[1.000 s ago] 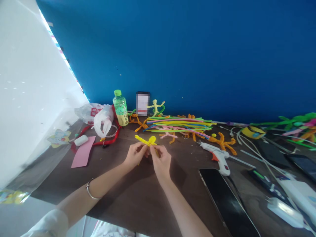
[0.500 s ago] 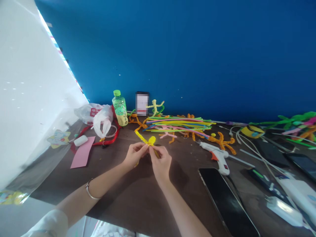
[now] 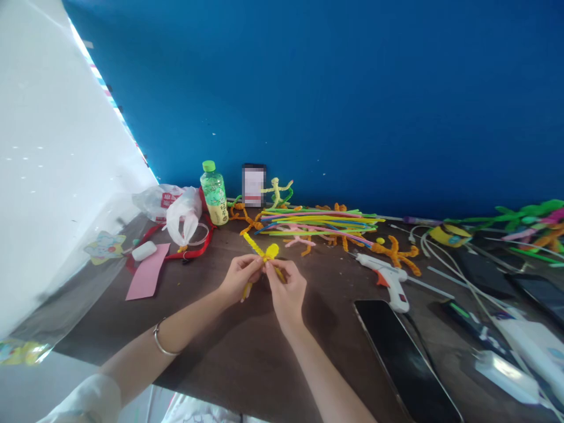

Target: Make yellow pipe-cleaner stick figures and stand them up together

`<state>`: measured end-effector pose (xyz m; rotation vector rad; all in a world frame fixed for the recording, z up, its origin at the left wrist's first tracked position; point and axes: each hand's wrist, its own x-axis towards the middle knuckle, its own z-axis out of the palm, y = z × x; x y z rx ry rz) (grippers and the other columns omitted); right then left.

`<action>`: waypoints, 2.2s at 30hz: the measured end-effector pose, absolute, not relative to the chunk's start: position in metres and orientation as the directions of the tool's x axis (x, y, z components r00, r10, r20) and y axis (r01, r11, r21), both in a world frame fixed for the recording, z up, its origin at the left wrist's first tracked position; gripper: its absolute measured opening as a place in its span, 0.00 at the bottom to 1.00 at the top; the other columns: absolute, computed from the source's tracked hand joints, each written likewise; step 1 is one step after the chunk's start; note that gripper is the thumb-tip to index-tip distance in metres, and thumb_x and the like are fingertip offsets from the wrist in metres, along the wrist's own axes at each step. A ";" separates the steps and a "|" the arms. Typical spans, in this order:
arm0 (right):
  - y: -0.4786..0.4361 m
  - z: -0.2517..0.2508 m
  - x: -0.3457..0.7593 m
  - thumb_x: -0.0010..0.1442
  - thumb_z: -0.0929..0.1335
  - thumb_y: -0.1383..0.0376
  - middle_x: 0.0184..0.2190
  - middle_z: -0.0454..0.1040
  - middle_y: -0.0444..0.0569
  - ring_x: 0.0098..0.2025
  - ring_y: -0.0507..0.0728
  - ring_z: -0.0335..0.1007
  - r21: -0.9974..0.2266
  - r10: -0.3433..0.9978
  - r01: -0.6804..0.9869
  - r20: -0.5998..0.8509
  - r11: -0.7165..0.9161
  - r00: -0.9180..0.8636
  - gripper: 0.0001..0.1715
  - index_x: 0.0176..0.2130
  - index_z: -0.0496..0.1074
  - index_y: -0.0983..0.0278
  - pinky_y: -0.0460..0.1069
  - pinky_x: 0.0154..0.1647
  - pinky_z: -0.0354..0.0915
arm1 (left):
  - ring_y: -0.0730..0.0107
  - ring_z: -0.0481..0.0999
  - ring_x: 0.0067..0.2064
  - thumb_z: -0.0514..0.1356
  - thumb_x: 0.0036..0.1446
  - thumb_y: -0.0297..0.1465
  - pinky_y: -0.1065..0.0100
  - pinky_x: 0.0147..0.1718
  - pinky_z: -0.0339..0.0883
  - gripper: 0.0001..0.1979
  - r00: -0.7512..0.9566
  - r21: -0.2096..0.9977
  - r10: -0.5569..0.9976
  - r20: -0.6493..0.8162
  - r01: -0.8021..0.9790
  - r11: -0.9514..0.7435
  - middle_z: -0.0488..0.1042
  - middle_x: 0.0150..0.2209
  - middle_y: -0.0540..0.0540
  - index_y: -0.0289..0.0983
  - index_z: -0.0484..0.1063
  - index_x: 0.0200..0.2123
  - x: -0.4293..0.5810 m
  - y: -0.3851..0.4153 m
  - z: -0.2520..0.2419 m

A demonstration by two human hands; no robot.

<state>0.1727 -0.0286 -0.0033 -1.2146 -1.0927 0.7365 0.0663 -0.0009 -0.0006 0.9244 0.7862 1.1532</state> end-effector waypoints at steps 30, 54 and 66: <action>-0.033 0.005 0.174 0.52 0.66 0.67 0.25 0.67 0.44 0.24 0.49 0.64 -0.821 0.831 0.396 0.516 0.411 0.208 0.08 0.33 0.75 0.61 0.43 0.21 0.60 | 0.86 0.48 0.16 0.61 0.45 0.37 0.74 0.17 0.38 0.14 0.395 0.823 0.918 -0.039 -0.509 0.254 0.55 0.13 0.55 0.29 0.68 0.21 0.060 -0.002 0.000; -0.032 0.006 0.177 0.50 0.68 0.64 0.25 0.71 0.45 0.28 0.52 0.68 -0.818 0.818 0.452 0.507 0.356 0.273 0.04 0.28 0.73 0.63 0.46 0.29 0.65 | 0.86 0.46 0.15 0.60 0.46 0.35 0.75 0.16 0.36 0.14 0.409 0.824 0.911 -0.045 -0.501 0.266 0.52 0.12 0.57 0.31 0.65 0.19 0.062 -0.001 -0.004; -0.023 0.004 0.185 0.41 0.73 0.60 0.27 0.74 0.47 0.29 0.53 0.70 -0.991 0.961 -0.020 0.123 0.132 0.249 0.14 0.27 0.69 0.65 0.47 0.31 0.65 | 0.85 0.51 0.14 0.61 0.46 0.39 0.74 0.15 0.39 0.16 0.389 0.876 0.921 -0.002 -0.444 0.189 0.55 0.12 0.55 0.30 0.66 0.19 0.059 -0.002 -0.001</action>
